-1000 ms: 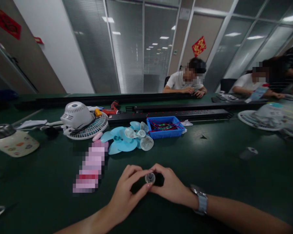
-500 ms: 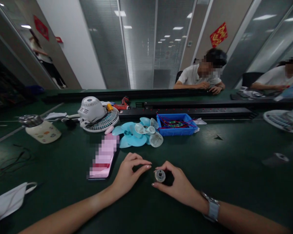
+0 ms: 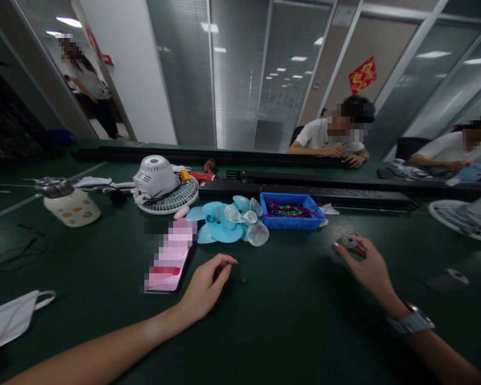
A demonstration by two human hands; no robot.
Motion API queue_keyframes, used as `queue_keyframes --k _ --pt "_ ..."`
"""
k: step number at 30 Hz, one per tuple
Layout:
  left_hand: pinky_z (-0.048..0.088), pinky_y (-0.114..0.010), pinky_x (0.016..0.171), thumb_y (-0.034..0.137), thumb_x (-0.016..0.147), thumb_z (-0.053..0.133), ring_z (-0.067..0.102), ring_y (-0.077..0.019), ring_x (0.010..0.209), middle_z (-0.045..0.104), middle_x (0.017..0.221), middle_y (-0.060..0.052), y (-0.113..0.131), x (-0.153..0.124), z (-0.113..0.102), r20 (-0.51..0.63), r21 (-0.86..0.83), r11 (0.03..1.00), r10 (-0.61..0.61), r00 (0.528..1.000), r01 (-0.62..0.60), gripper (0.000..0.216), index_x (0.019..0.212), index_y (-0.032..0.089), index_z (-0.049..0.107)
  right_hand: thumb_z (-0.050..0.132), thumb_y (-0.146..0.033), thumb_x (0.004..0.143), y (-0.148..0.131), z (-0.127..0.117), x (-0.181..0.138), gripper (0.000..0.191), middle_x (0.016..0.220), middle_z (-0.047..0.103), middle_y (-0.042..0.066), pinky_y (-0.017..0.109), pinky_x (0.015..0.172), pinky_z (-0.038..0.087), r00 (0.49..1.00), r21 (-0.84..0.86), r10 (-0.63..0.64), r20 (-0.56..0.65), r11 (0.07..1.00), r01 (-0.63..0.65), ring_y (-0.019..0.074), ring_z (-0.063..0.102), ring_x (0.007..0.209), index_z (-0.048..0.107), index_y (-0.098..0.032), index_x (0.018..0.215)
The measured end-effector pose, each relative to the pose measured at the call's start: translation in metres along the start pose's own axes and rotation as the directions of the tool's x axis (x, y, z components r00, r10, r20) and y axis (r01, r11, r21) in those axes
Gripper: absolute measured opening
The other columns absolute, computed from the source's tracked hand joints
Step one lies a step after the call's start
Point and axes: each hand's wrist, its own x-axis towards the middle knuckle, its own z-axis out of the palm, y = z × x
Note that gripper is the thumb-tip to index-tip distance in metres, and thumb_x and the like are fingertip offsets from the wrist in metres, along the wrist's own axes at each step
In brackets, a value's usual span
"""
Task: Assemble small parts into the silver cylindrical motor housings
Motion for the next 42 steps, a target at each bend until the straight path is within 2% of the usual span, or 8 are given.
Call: queue_keyframes --k 8,14,16,19,23,29,35,42 --pt "0.041 -0.026 0.064 0.024 0.095 0.042 0.057 -0.0170 0.069 0.057 0.075 0.000 -0.002 0.001 0.003 -0.006 0.016 1.000 0.004 1.000 -0.004 0.021 0.101 0.018 0.061 0.063 -0.069 0.066 0.056 -0.016 0.011 0.066 0.103 0.068 0.014 0.050 0.084 0.053 0.993 -0.175 0.115 -0.039 0.977 -0.120 0.0321 0.067 0.092 0.059 -0.018 0.108" --pt "0.040 -0.026 0.063 0.022 0.094 0.040 0.057 -0.0167 0.068 0.056 0.073 0.001 -0.003 0.001 0.003 -0.008 0.008 1.000 0.010 1.000 -0.010 0.021 0.099 0.019 0.060 0.063 -0.057 0.076 -0.024 -0.010 0.003 0.071 0.126 0.059 0.020 0.057 0.097 0.043 0.949 -0.395 -0.264 -0.173 0.901 0.178 0.0367 0.056 0.116 0.051 -0.014 0.130" --pt "0.040 -0.025 0.062 0.022 0.093 0.040 0.056 -0.0162 0.067 0.056 0.073 0.001 -0.005 0.001 0.004 -0.006 -0.007 1.000 0.019 1.000 -0.019 0.020 0.098 0.019 0.059 0.059 -0.046 0.085 -0.069 0.006 -0.013 0.052 0.128 0.060 0.015 0.053 0.101 0.041 0.894 -0.313 -0.447 0.035 0.844 0.435 0.0311 0.056 0.118 0.054 -0.018 0.129" --pt "0.040 -0.025 0.062 0.021 0.093 0.039 0.055 -0.0160 0.066 0.055 0.073 0.001 -0.007 0.000 0.005 -0.018 -0.025 0.999 0.026 0.999 -0.027 0.020 0.096 0.018 0.058 0.056 -0.036 0.092 -0.122 0.043 -0.041 0.037 0.130 0.062 0.005 0.051 0.107 0.035 0.662 -0.063 -0.567 0.491 0.734 0.676 0.0247 0.053 0.124 0.057 -0.028 0.128" --pt "0.039 -0.026 0.063 0.019 0.092 0.038 0.054 -0.0157 0.067 0.054 0.072 0.002 -0.008 0.001 0.005 -0.027 -0.016 0.999 0.036 0.999 -0.036 0.017 0.093 0.018 0.056 0.057 -0.028 0.093 -0.139 0.088 -0.063 0.026 0.123 0.068 0.000 0.049 0.110 0.032 0.513 0.074 -0.634 0.579 0.668 0.741 0.0221 0.053 0.126 0.066 -0.027 0.118" --pt "0.039 -0.026 0.066 0.017 0.091 0.039 0.055 -0.0161 0.069 0.054 0.073 0.002 -0.009 0.001 0.006 -0.004 -0.015 0.999 0.046 0.999 -0.046 0.015 0.091 0.019 0.055 0.059 -0.017 0.091 -0.122 0.103 -0.068 0.022 0.112 0.073 -0.002 0.046 0.108 0.035 0.509 0.084 -0.662 0.550 0.650 0.755 0.0200 0.060 0.117 0.071 -0.028 0.105" --pt "0.039 -0.026 0.067 0.017 0.090 0.039 0.055 -0.0160 0.071 0.054 0.076 0.002 -0.009 0.001 0.006 0.000 -0.021 0.999 0.040 0.999 -0.040 0.015 0.092 0.019 0.054 0.056 -0.028 0.094 -0.134 0.105 -0.074 0.028 0.118 0.070 0.001 0.044 0.105 0.036 0.591 0.081 -0.604 0.534 0.733 0.676 0.0197 0.061 0.115 0.065 -0.025 0.120" --pt "0.039 -0.026 0.067 0.017 0.090 0.039 0.055 -0.0159 0.070 0.054 0.075 0.002 -0.007 0.002 0.006 -0.002 -0.009 1.000 0.030 1.000 -0.030 0.015 0.090 0.019 0.054 0.060 -0.032 0.092 -0.128 0.114 -0.074 0.018 0.113 0.072 -0.002 0.044 0.105 0.036 0.560 0.114 -0.651 0.512 0.698 0.707 0.0204 0.061 0.115 0.072 -0.028 0.104"
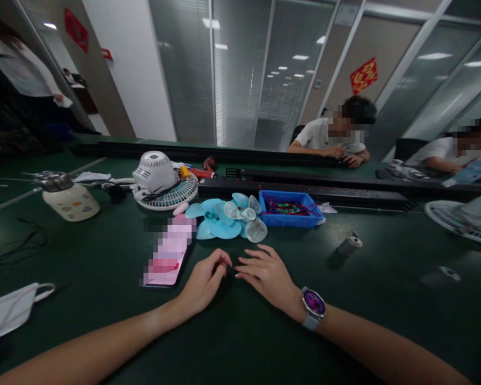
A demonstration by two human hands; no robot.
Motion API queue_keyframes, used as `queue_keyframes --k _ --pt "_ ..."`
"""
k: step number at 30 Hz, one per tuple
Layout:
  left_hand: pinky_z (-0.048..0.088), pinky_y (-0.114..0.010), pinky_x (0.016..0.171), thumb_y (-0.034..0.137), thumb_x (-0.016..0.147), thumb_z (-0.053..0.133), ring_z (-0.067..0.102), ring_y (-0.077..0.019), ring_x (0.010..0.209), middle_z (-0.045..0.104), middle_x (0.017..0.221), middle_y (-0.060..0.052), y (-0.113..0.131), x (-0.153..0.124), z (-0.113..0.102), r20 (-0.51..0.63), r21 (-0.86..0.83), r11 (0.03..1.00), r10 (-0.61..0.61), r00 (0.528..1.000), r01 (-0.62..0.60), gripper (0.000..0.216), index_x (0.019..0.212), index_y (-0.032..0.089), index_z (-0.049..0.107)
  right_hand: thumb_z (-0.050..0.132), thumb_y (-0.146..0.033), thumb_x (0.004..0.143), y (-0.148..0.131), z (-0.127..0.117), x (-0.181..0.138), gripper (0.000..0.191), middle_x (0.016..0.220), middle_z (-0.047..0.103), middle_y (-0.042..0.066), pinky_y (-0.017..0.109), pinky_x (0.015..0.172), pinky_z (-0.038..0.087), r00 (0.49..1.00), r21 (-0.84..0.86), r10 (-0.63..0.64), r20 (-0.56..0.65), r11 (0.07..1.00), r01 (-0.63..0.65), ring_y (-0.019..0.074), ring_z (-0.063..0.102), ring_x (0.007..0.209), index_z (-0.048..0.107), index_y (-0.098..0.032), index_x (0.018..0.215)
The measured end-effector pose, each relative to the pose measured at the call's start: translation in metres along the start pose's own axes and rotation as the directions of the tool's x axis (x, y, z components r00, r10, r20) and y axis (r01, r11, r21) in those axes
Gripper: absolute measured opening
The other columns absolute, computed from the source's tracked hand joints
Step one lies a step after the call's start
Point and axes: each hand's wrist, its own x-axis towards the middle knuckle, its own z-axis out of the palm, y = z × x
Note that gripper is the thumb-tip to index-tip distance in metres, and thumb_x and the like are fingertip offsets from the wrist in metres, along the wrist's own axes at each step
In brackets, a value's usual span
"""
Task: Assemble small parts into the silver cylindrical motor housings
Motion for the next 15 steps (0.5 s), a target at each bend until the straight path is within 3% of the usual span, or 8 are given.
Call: queue_keyframes --k 6,10,12,15 --pt "0.039 -0.026 0.065 0.017 0.091 0.039 0.055 -0.0158 0.069 0.054 0.074 0.002 -0.001 -0.001 0.000 0.008 0.015 1.000 0.008 1.000 -0.008 0.015 0.092 0.019 0.054 0.065 -0.029 0.088 0.000 -0.003 -0.001 0.013 0.109 0.074 -0.003 0.042 0.100 0.041 1.000 -0.015 -0.016 -0.009 1.000 0.016 0.0197 0.062 0.113 0.073 -0.029 0.099" --pt "0.039 -0.026 0.063 0.019 0.092 0.039 0.054 -0.0156 0.067 0.053 0.073 0.002 -0.001 -0.002 -0.002 0.022 0.003 1.000 -0.006 1.000 0.006 0.015 0.092 0.019 0.053 0.060 -0.029 0.091 0.023 -0.047 -0.007 0.014 0.103 0.075 0.001 0.037 0.088 0.049 0.988 -0.036 0.071 -0.139 0.996 -0.077 0.0196 0.067 0.101 0.072 -0.025 0.098" --pt "0.039 -0.026 0.063 0.019 0.093 0.038 0.054 -0.0157 0.068 0.053 0.073 0.002 -0.001 -0.002 -0.002 0.029 -0.005 1.000 -0.011 1.000 0.011 0.015 0.093 0.019 0.053 0.059 -0.036 0.091 0.047 -0.080 -0.020 0.019 0.099 0.075 0.003 0.036 0.083 0.052 0.925 -0.059 0.227 -0.304 0.965 -0.256 0.0204 0.070 0.093 0.072 -0.023 0.097" --pt "0.039 -0.026 0.064 0.020 0.092 0.039 0.054 -0.0161 0.068 0.054 0.074 0.002 0.000 -0.001 -0.002 0.041 0.001 1.000 -0.006 0.999 0.006 0.014 0.092 0.019 0.053 0.059 -0.047 0.087 0.088 -0.121 -0.049 0.028 0.092 0.076 0.004 0.034 0.077 0.053 0.763 -0.058 0.445 -0.468 0.846 -0.529 0.0228 0.072 0.085 0.072 -0.022 0.092"
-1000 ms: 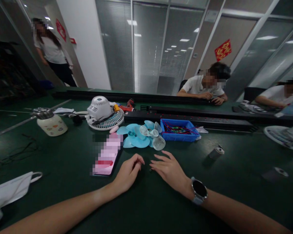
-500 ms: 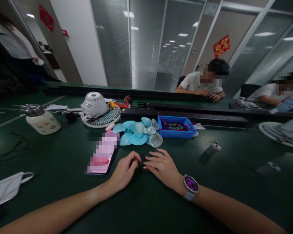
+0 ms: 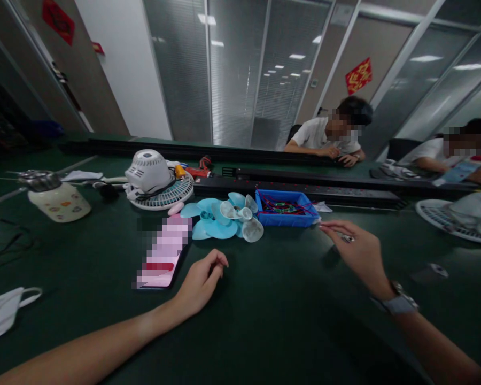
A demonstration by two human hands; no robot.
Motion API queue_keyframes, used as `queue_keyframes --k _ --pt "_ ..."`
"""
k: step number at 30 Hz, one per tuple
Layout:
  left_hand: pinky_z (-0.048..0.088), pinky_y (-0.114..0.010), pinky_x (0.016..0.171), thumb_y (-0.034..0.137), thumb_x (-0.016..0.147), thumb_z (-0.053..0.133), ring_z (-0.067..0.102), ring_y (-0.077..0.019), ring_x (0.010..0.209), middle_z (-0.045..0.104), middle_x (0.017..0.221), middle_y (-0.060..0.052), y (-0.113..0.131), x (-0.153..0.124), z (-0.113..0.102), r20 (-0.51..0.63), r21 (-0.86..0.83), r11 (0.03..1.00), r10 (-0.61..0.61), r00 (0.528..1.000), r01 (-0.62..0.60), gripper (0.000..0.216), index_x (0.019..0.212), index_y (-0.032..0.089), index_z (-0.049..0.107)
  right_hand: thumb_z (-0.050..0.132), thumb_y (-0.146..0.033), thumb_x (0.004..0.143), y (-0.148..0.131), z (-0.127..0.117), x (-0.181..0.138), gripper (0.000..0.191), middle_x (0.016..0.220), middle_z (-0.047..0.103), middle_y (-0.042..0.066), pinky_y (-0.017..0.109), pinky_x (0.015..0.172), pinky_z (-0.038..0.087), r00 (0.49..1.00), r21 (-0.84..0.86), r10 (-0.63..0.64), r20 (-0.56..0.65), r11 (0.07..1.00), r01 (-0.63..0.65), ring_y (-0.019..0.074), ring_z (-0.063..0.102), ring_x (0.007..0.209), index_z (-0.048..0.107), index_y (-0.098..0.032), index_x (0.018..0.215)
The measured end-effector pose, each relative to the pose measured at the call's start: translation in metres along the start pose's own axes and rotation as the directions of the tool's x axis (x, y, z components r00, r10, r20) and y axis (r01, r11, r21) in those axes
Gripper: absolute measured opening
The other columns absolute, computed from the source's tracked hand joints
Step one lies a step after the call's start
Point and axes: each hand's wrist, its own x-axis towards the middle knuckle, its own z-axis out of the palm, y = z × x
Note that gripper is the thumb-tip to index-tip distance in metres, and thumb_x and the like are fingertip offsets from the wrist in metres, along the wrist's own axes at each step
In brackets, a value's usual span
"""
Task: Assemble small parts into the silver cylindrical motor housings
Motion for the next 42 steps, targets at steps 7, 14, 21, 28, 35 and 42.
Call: queue_keyframes --k 7,14,21,28,35,42 --pt "0.040 -0.026 0.064 0.021 0.092 0.039 0.055 -0.0162 0.069 0.054 0.076 0.002 0.001 0.002 0.000 -0.013 0.018 1.000 -0.022 1.000 0.022 0.014 0.093 0.020 0.053 0.049 -0.045 0.092 0.068 -0.014 -0.020 0.033 0.100 0.076 0.004 0.036 0.066 0.049 0.991 -0.393 0.135 0.011 0.912 -0.119 0.0281 0.070 0.085 0.074 -0.025 0.100" --pt "0.040 -0.026 0.064 0.020 0.093 0.040 0.056 -0.0162 0.069 0.055 0.074 0.001 0.002 0.001 0.000 -0.014 0.032 0.999 -0.025 1.000 0.026 0.014 0.094 0.020 0.054 0.047 -0.043 0.092 0.078 -0.017 -0.029 0.035 0.098 0.076 0.006 0.034 0.064 0.047 0.987 -0.433 0.127 -0.097 0.887 -0.156 0.0278 0.070 0.083 0.073 -0.023 0.103" --pt "0.040 -0.026 0.063 0.019 0.092 0.040 0.055 -0.0159 0.068 0.055 0.074 0.001 0.001 0.000 0.000 -0.006 0.044 0.999 -0.025 1.000 0.025 0.014 0.095 0.019 0.054 0.048 -0.045 0.090 0.081 -0.014 -0.029 0.036 0.099 0.076 0.004 0.035 0.071 0.051 0.974 -0.338 0.220 -0.056 0.914 -0.226 0.0278 0.071 0.090 0.072 -0.023 0.105" --pt "0.040 -0.026 0.066 0.017 0.092 0.041 0.055 -0.0159 0.071 0.054 0.076 0.002 0.000 0.000 0.001 -0.007 0.037 0.999 0.002 1.000 -0.002 0.014 0.094 0.019 0.055 0.050 -0.047 0.090 0.086 -0.020 -0.028 0.036 0.102 0.075 0.009 0.036 0.072 0.051 0.965 -0.293 0.264 0.006 0.923 -0.250 0.0309 0.070 0.095 0.073 -0.022 0.101" --pt "0.040 -0.026 0.066 0.017 0.092 0.041 0.056 -0.0161 0.072 0.057 0.078 0.001 0.002 0.000 0.001 -0.006 0.052 0.999 0.008 1.000 -0.008 0.015 0.092 0.019 0.056 0.056 -0.054 0.084 0.090 -0.011 -0.032 0.038 0.094 0.075 0.012 0.040 0.069 0.054 0.944 -0.207 0.329 0.018 0.925 -0.318 0.0310 0.072 0.085 0.069 -0.022 0.100" --pt "0.041 -0.026 0.065 0.015 0.090 0.044 0.056 -0.0163 0.073 0.061 0.082 0.000 0.003 0.000 0.001 -0.020 0.055 0.998 0.014 1.000 -0.013 0.015 0.091 0.019 0.058 0.065 -0.064 0.070 0.089 -0.003 -0.034 0.058 0.090 0.075 0.010 0.041 0.069 0.058 0.944 -0.062 0.330 -0.005 0.942 -0.330 0.0303 0.073 0.081 0.061 -0.021 0.109"
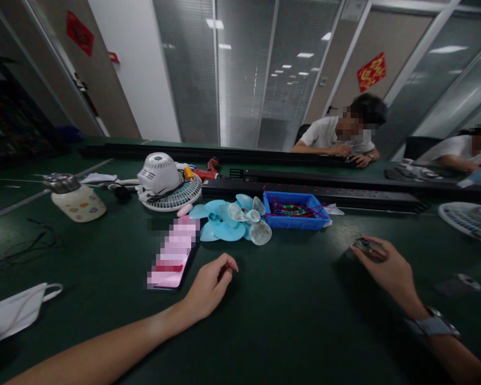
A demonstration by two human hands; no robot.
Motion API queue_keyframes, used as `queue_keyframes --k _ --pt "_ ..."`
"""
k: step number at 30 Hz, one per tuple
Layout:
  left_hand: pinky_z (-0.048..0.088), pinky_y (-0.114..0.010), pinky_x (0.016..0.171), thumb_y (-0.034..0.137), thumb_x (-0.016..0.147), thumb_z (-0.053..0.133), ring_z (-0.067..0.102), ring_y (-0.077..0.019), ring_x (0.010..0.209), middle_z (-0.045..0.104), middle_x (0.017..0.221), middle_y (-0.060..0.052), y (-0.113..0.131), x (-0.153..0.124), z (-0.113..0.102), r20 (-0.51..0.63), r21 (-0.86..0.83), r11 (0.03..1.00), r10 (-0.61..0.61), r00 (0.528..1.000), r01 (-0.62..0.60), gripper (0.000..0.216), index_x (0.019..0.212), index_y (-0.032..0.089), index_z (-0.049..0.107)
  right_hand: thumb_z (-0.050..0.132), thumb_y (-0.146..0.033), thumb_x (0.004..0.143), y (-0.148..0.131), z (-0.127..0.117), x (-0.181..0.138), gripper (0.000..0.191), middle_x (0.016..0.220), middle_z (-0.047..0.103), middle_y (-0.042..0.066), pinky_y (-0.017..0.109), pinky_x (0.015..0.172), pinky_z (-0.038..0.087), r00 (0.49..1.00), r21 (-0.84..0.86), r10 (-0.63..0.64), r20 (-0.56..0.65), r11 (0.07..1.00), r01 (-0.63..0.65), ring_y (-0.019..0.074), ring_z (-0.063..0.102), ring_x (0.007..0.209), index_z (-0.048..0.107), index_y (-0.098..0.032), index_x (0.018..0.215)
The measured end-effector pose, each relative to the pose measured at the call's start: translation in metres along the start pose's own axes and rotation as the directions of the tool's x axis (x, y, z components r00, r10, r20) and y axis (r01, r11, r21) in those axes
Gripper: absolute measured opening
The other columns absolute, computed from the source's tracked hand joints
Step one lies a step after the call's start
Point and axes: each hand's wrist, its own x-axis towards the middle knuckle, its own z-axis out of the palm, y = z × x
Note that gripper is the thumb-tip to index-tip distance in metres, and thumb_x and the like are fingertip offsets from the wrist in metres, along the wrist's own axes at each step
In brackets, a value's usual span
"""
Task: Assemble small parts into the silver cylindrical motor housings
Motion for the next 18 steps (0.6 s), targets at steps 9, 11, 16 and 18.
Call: queue_keyframes --k 9,11,16,18 --pt "0.044 -0.025 0.065 0.030 0.094 0.050 0.058 -0.0160 0.073 0.061 0.084 -0.002 0.013 -0.008 0.003 0.005 0.000 0.995 0.101 0.995 -0.101 0.019 0.106 0.018 0.060 0.068 -0.043 0.081 -0.142 0.015 -0.077 0.048 0.113 0.071 0.006 0.038 0.090 0.056 0.814 0.374 -0.388 0.432 0.899 0.230 0.0232 0.068 0.104 0.055 -0.024 0.124" --pt "0.045 -0.027 0.068 0.031 0.094 0.053 0.058 -0.0168 0.076 0.061 0.086 -0.003 0.018 -0.013 0.005 -0.003 0.010 0.988 0.152 0.988 -0.152 0.022 0.110 0.019 0.061 0.071 -0.037 0.080 -0.161 0.025 -0.092 0.044 0.120 0.068 0.005 0.038 0.093 0.055 0.754 0.424 -0.456 0.473 0.868 0.258 0.0226 0.066 0.108 0.058 -0.027 0.122" --pt "0.049 -0.032 0.079 0.032 0.090 0.060 0.058 -0.0205 0.089 0.063 0.098 -0.008 0.032 -0.016 0.012 0.034 -0.046 0.962 0.270 0.962 -0.269 0.029 0.117 0.021 0.064 0.071 -0.031 0.080 -0.165 0.043 -0.105 0.047 0.122 0.067 0.005 0.041 0.097 0.052 0.728 0.496 -0.482 0.488 0.839 0.223 0.0228 0.065 0.110 0.055 -0.028 0.124" --pt "0.049 -0.033 0.081 0.032 0.090 0.060 0.059 -0.0208 0.090 0.063 0.098 -0.008 0.038 -0.011 0.016 0.052 -0.075 0.958 0.282 0.958 -0.278 0.027 0.114 0.022 0.067 0.070 -0.033 0.081 -0.162 0.046 -0.106 0.050 0.114 0.070 0.005 0.042 0.095 0.053 0.726 0.528 -0.457 0.513 0.835 0.153 0.0227 0.067 0.107 0.051 -0.027 0.127"
